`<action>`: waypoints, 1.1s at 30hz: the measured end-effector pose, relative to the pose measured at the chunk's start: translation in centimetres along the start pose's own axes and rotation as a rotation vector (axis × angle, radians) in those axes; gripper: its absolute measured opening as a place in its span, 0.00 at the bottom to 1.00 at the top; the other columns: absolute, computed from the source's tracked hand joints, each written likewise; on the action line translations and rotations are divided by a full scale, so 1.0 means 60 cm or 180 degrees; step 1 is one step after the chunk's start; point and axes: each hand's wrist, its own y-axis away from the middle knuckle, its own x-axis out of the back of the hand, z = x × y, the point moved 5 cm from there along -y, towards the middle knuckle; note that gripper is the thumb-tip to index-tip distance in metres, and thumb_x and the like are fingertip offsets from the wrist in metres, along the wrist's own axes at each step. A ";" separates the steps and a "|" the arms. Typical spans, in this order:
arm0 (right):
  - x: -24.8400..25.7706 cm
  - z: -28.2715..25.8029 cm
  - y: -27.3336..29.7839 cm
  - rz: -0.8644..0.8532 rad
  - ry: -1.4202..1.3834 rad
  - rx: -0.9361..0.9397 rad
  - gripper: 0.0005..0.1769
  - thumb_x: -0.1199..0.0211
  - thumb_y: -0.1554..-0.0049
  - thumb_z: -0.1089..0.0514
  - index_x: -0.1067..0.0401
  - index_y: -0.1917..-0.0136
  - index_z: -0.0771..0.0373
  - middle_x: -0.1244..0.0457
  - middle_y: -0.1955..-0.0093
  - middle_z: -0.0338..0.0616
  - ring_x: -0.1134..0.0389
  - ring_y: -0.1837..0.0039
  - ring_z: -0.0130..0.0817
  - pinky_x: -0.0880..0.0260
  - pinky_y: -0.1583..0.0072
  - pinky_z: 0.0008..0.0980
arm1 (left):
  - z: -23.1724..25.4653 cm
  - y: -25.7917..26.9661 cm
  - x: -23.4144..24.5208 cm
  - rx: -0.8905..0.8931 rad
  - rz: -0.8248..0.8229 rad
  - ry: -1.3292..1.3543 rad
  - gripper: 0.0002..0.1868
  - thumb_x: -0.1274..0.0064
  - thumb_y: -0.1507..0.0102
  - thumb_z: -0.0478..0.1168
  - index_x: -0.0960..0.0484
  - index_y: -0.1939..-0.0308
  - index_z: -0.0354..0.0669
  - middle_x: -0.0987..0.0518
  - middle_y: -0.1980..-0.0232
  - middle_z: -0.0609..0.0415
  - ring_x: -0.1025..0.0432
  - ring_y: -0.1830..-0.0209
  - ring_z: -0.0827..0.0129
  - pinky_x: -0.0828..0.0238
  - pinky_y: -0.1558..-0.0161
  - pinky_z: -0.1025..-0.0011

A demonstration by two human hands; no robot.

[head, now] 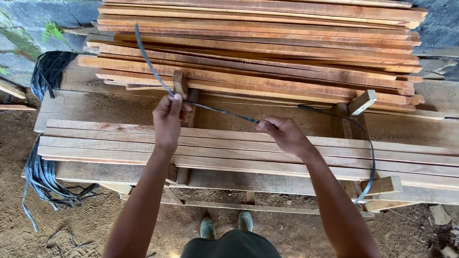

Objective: The recorder is bundling several thin wooden slats together using black rubber straps on a workbench.

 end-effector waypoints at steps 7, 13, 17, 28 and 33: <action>0.035 0.108 0.010 0.0328 0.0472 -0.0164 0.12 0.41 0.33 0.59 0.21 0.55 0.62 0.40 0.76 0.45 0.45 0.69 0.28 0.43 0.63 0.33 | -0.061 -0.013 0.101 0.0123 0.0395 0.0000 0.11 0.55 0.24 0.42 0.21 0.54 0.40 0.18 0.68 0.52 0.29 0.77 0.76 0.30 0.71 0.81; 0.040 0.131 0.011 0.0216 0.0707 -0.0331 0.12 0.41 0.34 0.54 0.20 0.53 0.58 0.43 0.77 0.47 0.46 0.70 0.34 0.44 0.63 0.39 | -0.080 -0.035 0.163 0.0187 0.0882 -0.0083 0.10 0.56 0.23 0.43 0.22 0.53 0.43 0.18 0.67 0.56 0.28 0.75 0.78 0.28 0.69 0.82; 0.036 0.118 0.011 0.0297 0.0661 -0.0302 0.13 0.41 0.34 0.54 0.22 0.58 0.56 0.40 0.76 0.43 0.41 0.70 0.32 0.40 0.63 0.36 | -0.069 -0.035 0.164 0.0122 0.1146 -0.0277 0.10 0.55 0.24 0.43 0.22 0.50 0.42 0.19 0.68 0.56 0.28 0.76 0.79 0.30 0.71 0.82; -0.017 0.146 -0.055 0.0254 0.2573 0.1552 0.08 0.31 0.45 0.57 0.24 0.50 0.48 0.39 0.45 0.37 0.35 0.40 0.45 0.33 0.42 0.44 | -0.068 0.098 -0.170 -0.2255 -0.1208 -0.3351 0.27 0.42 0.36 0.55 0.22 0.37 0.46 0.23 0.49 0.46 0.26 0.49 0.51 0.26 0.54 0.55; -0.036 0.094 -0.053 0.1789 0.2250 0.2132 0.19 0.34 0.38 0.50 0.25 0.34 0.48 0.42 0.36 0.45 0.43 0.28 0.50 0.44 0.25 0.56 | -0.124 0.072 -0.201 -0.0060 -0.1628 -0.1117 0.09 0.49 0.29 0.41 0.15 0.54 0.44 0.14 0.66 0.48 0.18 0.72 0.64 0.19 0.76 0.71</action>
